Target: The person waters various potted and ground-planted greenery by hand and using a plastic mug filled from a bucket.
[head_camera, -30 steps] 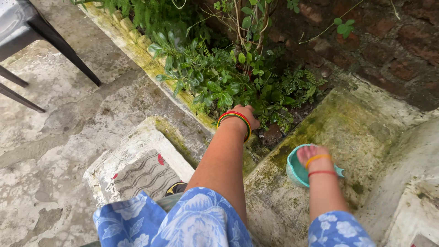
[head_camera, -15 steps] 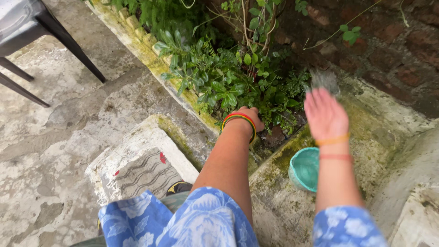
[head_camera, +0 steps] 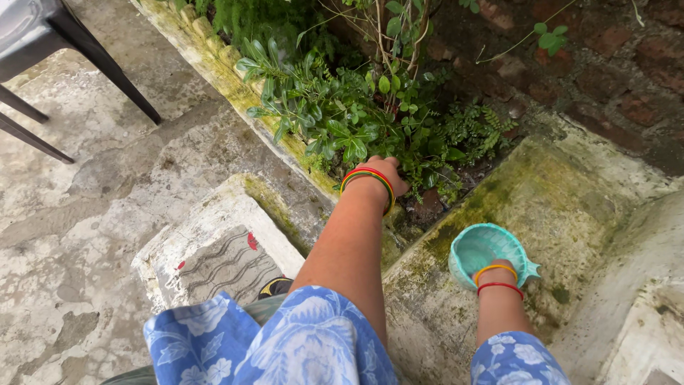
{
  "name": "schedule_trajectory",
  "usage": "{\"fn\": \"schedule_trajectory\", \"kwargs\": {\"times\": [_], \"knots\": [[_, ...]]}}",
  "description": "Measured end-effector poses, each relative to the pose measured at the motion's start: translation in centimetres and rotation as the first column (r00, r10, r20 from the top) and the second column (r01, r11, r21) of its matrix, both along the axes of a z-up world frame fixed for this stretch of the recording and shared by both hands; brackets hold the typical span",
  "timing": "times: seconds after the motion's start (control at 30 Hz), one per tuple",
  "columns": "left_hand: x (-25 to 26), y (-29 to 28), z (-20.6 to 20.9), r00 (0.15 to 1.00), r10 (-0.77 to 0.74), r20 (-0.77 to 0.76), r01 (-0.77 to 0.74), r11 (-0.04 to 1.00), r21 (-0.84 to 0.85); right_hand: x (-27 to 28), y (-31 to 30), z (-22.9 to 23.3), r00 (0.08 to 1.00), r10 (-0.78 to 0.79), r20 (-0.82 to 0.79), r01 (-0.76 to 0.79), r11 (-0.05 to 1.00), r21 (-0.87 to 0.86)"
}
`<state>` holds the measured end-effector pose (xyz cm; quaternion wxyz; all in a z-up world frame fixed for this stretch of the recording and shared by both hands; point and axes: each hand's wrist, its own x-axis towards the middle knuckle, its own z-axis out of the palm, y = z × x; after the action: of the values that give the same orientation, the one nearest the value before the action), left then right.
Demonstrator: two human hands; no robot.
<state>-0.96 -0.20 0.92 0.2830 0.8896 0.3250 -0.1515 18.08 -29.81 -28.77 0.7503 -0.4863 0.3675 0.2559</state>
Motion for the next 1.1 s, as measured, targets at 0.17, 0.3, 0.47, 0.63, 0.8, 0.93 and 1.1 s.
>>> {"fn": "schedule_trajectory", "kwargs": {"times": [0.17, 0.3, 0.47, 0.63, 0.8, 0.93, 1.1], "knots": [[0.6, 0.1, -0.2, 0.999, 0.007, -0.035, -0.008, 1.0, -0.026, -0.2, 1.1, 2.8, 0.957, -0.084, 0.278, 0.006, 0.963, 0.269], [0.8, -0.1, 0.0, 0.999, -0.012, -0.039, 0.012, 1.0, 0.0, 1.4, 8.0, 15.5, 0.75, -0.023, 0.662, -0.403, 0.776, 0.484], [0.5, -0.2, -0.1, 1.0, -0.004, 0.0, 0.004, 1.0, -0.006, 1.7, 13.8, 26.9, 0.62, 0.301, 0.724, -0.592, 0.785, 0.18], [0.9, -0.4, -0.3, 1.0, -0.018, -0.016, 0.018, 1.0, 0.002, 4.7, 9.2, 17.8, 0.86, 0.134, 0.493, -0.268, 0.939, 0.213], [0.9, -0.6, -0.8, 1.0, -0.021, 0.018, 0.021, 0.999, 0.027, 2.2, -2.3, 3.1, 0.994, -0.006, 0.106, 0.003, 1.0, 0.03], [0.3, -0.1, -0.9, 0.999, -0.029, 0.013, 0.029, 0.999, 0.026, 0.0, -5.2, 0.7, 0.993, -0.109, -0.038, 0.108, 0.994, -0.016], [-0.5, 0.2, -0.6, 0.999, -0.037, -0.014, 0.037, 0.999, 0.019, 0.2, -4.6, 0.6, 0.963, -0.251, 0.097, 0.228, 0.953, 0.201]]}}
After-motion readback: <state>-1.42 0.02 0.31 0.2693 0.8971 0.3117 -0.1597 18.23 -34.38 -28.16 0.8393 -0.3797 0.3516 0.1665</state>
